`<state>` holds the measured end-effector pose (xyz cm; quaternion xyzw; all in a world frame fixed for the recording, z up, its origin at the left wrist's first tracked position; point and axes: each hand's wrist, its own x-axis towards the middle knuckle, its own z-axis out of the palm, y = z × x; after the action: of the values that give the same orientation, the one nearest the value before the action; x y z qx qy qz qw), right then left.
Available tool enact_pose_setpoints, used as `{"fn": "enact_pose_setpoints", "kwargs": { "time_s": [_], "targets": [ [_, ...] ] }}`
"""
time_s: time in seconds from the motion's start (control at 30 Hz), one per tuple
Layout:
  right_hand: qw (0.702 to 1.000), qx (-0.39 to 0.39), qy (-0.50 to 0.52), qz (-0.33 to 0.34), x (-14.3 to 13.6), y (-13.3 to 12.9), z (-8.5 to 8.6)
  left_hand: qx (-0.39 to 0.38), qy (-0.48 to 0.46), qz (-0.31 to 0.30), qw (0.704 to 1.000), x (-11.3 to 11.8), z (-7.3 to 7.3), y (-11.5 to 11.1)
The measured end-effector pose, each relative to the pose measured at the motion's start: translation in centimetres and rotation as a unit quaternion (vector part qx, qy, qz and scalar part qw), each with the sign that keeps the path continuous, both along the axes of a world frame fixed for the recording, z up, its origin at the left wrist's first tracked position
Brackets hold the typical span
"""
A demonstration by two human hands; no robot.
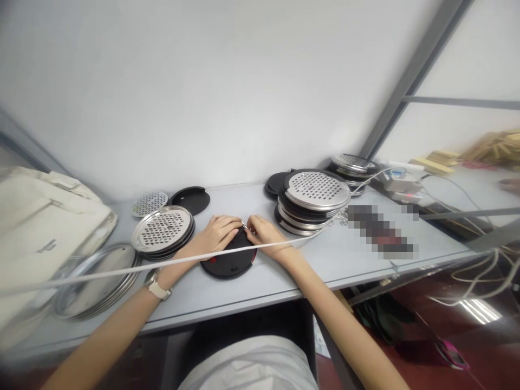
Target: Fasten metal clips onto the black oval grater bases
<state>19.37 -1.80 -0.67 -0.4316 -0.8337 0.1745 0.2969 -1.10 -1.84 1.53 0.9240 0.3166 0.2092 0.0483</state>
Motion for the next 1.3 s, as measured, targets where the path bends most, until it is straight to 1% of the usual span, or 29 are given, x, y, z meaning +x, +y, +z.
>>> {"fn": "enact_pose_setpoints", "kwargs": {
  "time_s": [0.33,0.63,0.93,1.1,1.3],
  "targets": [
    [1.0,-0.009,-0.005,0.003,-0.15,-0.34,0.63,0.022,0.021,0.015,0.999,-0.08,0.04,-0.05],
    [1.0,-0.002,-0.012,-0.002,-0.03,-0.07,0.11,0.026,0.033,0.012,0.999,-0.18,-0.14,0.09],
    [1.0,0.012,-0.026,-0.007,0.03,-0.09,0.2,0.01,-0.002,-0.004,1.0,-0.03,-0.3,0.13],
    [0.999,0.028,-0.037,-0.011,0.05,0.05,-0.02,0.013,0.004,-0.001,1.0,-0.06,-0.14,0.03],
    [0.997,0.042,-0.057,-0.011,-0.16,-0.13,0.22,0.025,0.013,0.001,1.0,-0.1,-0.17,0.02]
  ]
}}
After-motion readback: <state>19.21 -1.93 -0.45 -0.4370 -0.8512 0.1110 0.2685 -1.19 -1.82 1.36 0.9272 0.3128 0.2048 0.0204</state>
